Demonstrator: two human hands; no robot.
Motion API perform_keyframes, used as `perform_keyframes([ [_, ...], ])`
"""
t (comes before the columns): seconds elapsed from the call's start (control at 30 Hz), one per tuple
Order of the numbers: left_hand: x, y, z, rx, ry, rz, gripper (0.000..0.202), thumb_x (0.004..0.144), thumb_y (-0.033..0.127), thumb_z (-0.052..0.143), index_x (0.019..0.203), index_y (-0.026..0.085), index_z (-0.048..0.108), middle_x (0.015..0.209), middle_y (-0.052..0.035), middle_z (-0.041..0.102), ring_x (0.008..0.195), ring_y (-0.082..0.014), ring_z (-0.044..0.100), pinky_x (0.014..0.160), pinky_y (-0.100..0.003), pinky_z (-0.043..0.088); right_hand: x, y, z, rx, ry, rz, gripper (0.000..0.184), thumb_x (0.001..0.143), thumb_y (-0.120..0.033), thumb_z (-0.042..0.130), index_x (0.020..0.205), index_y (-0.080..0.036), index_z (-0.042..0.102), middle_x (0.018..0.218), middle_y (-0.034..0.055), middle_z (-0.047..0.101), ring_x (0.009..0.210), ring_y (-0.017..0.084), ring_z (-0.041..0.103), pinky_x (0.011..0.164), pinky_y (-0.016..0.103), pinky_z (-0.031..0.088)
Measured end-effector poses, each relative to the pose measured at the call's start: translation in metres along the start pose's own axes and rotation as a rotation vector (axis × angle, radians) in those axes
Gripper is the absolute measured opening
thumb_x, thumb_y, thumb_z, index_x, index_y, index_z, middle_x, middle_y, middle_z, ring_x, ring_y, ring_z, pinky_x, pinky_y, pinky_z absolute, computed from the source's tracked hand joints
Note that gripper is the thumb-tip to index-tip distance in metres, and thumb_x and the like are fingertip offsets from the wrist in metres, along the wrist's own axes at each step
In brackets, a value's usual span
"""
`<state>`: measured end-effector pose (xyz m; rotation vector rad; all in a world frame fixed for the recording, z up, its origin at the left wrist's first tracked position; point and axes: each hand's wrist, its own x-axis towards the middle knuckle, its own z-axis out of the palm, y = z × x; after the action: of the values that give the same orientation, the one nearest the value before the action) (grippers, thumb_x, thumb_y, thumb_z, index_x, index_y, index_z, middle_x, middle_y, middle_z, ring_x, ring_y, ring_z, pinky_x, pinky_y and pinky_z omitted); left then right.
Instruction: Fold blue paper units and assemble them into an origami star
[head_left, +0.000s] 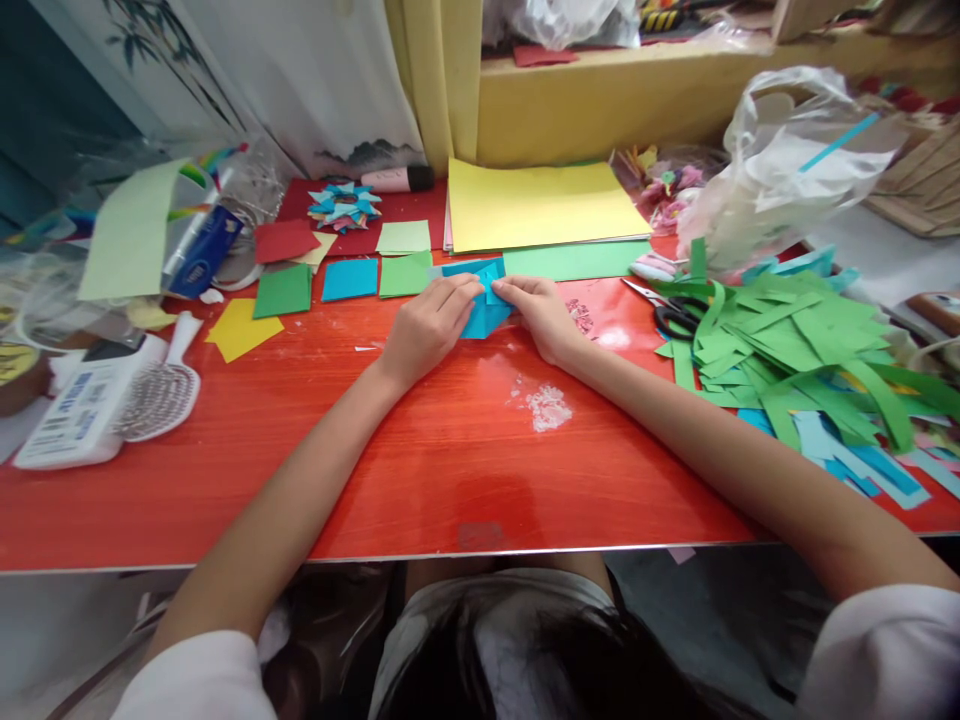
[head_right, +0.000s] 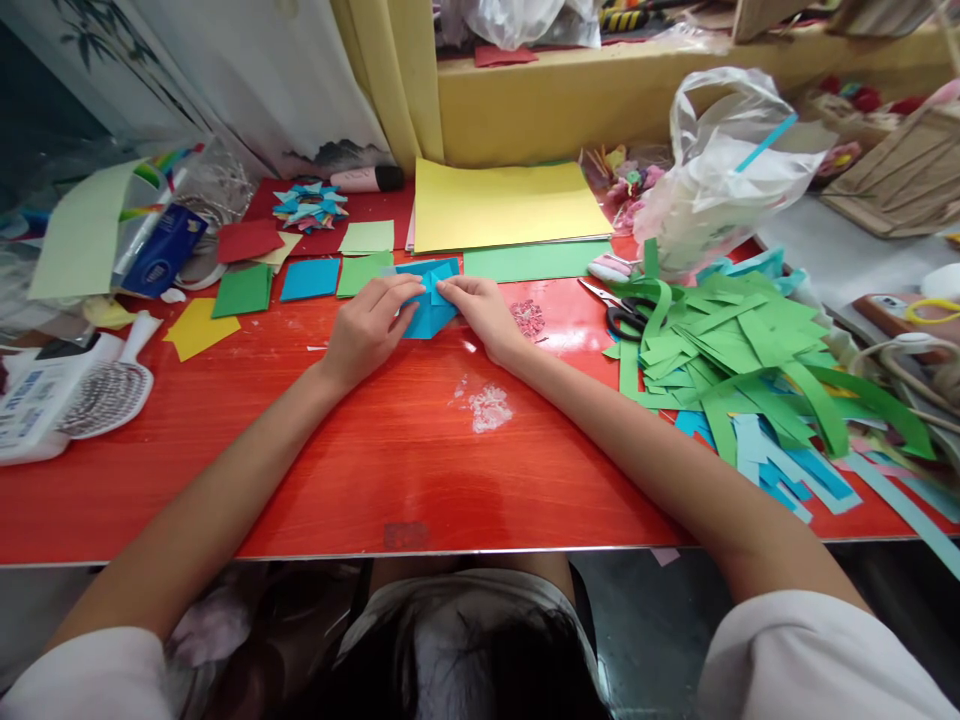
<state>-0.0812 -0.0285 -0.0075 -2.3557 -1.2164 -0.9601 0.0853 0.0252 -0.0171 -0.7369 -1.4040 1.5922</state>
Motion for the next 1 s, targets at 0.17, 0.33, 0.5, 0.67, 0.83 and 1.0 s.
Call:
perform_keyframes([
  [0.17,-0.0009,-0.0025,0.0011,-0.071,0.019,-0.053,0.025,0.093,0.024,0.037,0.109,0.018,0.055,0.107,-0.0083,0.061,0.107,-0.0170,0.055,0.094,-0.032,0.045,-0.0004,0.0005,0.0005,0.005,-0.028,-0.013,0.024,0.075,-0.040,0.065,0.073,-0.017,0.062,0.066,-0.0003,0.060,0.062,0.010,0.055,0.062,0.023,0.051],
  [0.33,-0.0006,-0.0007,0.0012,-0.127,0.011,-0.090,0.022,0.092,0.027,0.041,0.100,0.020,0.060,0.101,-0.0075,0.062,0.100,-0.0170,0.058,0.089,-0.032,0.047,-0.0015,-0.0013,0.0013,-0.001,-0.018,-0.014,0.022,0.074,-0.038,0.066,0.073,-0.016,0.064,0.066,-0.0003,0.062,0.062,0.009,0.055,0.062,0.022,0.049],
  [0.5,0.0011,0.0033,-0.0013,-0.181,-0.028,-0.102,0.024,0.091,0.031,0.042,0.095,0.019,0.063,0.105,-0.0074,0.064,0.101,-0.0172,0.059,0.090,-0.033,0.048,-0.0015,-0.0024,0.0006,-0.025,-0.005,-0.003,0.023,0.073,-0.039,0.067,0.073,-0.016,0.064,0.066,-0.0001,0.062,0.061,0.009,0.054,0.059,0.022,0.047],
  [0.67,0.0006,0.0026,-0.0007,-0.165,-0.041,-0.076,0.026,0.092,0.031,0.041,0.095,0.019,0.063,0.108,-0.0076,0.065,0.103,-0.0165,0.058,0.091,-0.032,0.047,-0.0010,-0.0023,-0.0001,-0.004,-0.004,-0.003,0.021,0.073,-0.036,0.067,0.073,-0.015,0.064,0.065,-0.0002,0.061,0.058,0.008,0.052,0.057,0.021,0.046],
  [0.83,-0.0003,-0.0004,0.0031,-0.153,-0.035,-0.050,0.023,0.091,0.030,0.043,0.093,0.019,0.064,0.105,-0.0067,0.065,0.102,-0.0165,0.059,0.090,-0.032,0.047,-0.0009,-0.0009,-0.0007,0.024,-0.029,-0.013,0.019,0.074,-0.034,0.067,0.073,-0.015,0.064,0.064,-0.0006,0.061,0.057,0.008,0.052,0.056,0.021,0.045],
  [1.0,-0.0015,-0.0037,0.0048,-0.165,-0.023,-0.007,0.020,0.090,0.027,0.045,0.096,0.019,0.063,0.105,-0.0065,0.065,0.103,-0.0169,0.058,0.091,-0.034,0.048,-0.0007,-0.0007,-0.0006,0.029,-0.026,-0.009,0.021,0.073,-0.036,0.067,0.072,-0.015,0.064,0.065,-0.0009,0.062,0.057,0.008,0.053,0.057,0.021,0.046],
])
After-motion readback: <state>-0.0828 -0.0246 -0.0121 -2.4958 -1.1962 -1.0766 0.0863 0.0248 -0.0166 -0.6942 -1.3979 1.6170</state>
